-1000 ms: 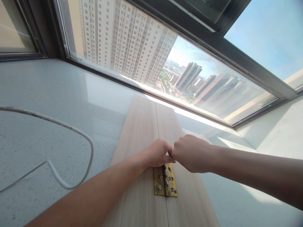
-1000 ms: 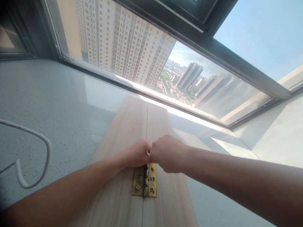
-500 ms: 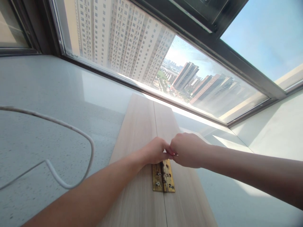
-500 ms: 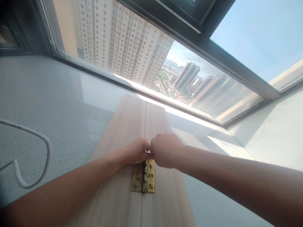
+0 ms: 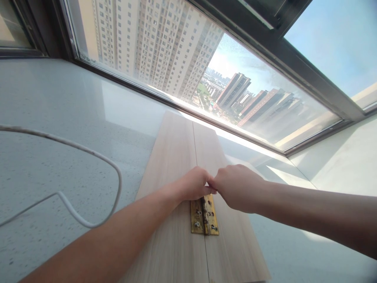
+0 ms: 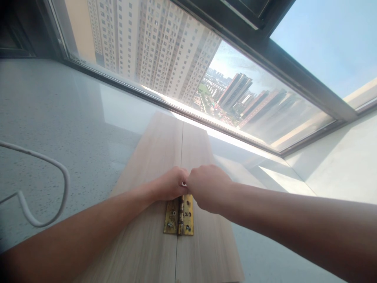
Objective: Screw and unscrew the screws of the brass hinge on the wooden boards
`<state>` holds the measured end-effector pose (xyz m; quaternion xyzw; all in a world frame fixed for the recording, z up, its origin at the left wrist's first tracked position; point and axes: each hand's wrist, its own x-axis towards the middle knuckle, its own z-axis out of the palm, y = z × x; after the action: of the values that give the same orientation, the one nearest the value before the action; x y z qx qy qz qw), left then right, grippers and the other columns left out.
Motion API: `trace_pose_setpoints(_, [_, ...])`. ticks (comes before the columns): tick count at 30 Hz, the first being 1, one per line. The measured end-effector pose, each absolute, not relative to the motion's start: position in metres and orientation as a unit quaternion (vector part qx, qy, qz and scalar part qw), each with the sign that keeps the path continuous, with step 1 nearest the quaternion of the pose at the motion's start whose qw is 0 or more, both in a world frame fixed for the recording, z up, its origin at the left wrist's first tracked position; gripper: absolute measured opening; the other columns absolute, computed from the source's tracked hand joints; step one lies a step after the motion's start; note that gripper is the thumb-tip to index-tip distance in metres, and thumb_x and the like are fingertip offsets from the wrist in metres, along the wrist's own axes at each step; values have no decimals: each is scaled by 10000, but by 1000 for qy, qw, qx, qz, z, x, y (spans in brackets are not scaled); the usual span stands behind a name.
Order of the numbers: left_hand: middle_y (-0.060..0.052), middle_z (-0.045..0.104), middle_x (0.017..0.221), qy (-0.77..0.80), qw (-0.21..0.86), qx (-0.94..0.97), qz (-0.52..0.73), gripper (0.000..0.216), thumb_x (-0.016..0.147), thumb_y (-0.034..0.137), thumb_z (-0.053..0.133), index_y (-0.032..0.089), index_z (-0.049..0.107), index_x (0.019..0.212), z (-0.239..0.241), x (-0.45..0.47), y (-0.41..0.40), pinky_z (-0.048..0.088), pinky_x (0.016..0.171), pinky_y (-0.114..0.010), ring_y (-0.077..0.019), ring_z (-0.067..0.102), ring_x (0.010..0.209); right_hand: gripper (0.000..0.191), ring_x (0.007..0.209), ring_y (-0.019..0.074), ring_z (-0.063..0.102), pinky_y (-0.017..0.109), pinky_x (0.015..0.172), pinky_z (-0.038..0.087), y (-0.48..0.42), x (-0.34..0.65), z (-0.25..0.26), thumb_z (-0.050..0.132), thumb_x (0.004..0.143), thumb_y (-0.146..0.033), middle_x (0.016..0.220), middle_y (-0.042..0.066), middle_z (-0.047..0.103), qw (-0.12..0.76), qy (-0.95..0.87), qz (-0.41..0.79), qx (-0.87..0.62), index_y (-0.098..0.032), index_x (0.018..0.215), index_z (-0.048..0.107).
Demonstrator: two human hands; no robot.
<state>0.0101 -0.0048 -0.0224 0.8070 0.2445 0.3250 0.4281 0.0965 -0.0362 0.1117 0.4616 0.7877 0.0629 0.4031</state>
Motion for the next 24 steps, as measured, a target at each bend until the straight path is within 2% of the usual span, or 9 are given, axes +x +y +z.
trace_pose_setpoints(5, [-45,726,840,227,432,801,346,187,746,144,570,158,748,801,-23,9,-4,427,713,-210,-133,603,765,123,619,221,618,270,448,369,-25,82,110,587,656,-165,745,107,620,434,705,42,559,-139,729,682])
trace_pose_setpoints(10, [-33,723,799,227,417,812,338,213,735,113,560,164,750,818,-22,9,-3,425,696,-215,-132,602,739,232,565,187,581,260,430,350,-22,85,112,535,737,-316,651,89,584,427,709,29,561,-134,717,677])
trace_pose_setpoints(13, [-38,721,796,236,415,816,326,201,754,162,580,164,751,859,-23,9,-3,428,689,-218,-131,592,724,156,572,186,566,275,457,315,-27,96,118,550,723,-254,651,63,591,446,767,56,458,-170,751,679])
trace_pose_setpoints(15, [-37,716,761,240,413,821,315,203,776,208,579,163,750,878,-23,9,-3,426,679,-218,-124,577,691,186,540,170,541,278,461,279,-28,108,120,531,717,-133,656,54,596,483,803,102,334,-171,829,674])
trace_pose_setpoints(18, [-36,716,754,240,411,823,309,214,793,207,561,165,749,886,-23,9,-3,426,683,-216,-117,569,673,233,491,148,503,277,453,242,-27,120,120,465,699,-17,614,48,580,501,822,134,235,-163,708,646])
trace_pose_setpoints(20, [-41,720,772,239,411,824,307,205,793,197,558,162,750,856,-21,9,-4,426,681,-218,-119,573,682,228,472,146,493,277,451,238,-25,122,118,462,692,-20,571,42,564,500,826,127,230,-167,627,623])
trace_pose_setpoints(24, [-49,727,820,227,409,830,303,195,802,196,554,166,745,828,-19,9,-5,430,684,-221,-129,590,718,181,500,168,531,274,438,251,-25,112,114,490,712,-107,583,52,570,467,810,110,338,-180,663,648])
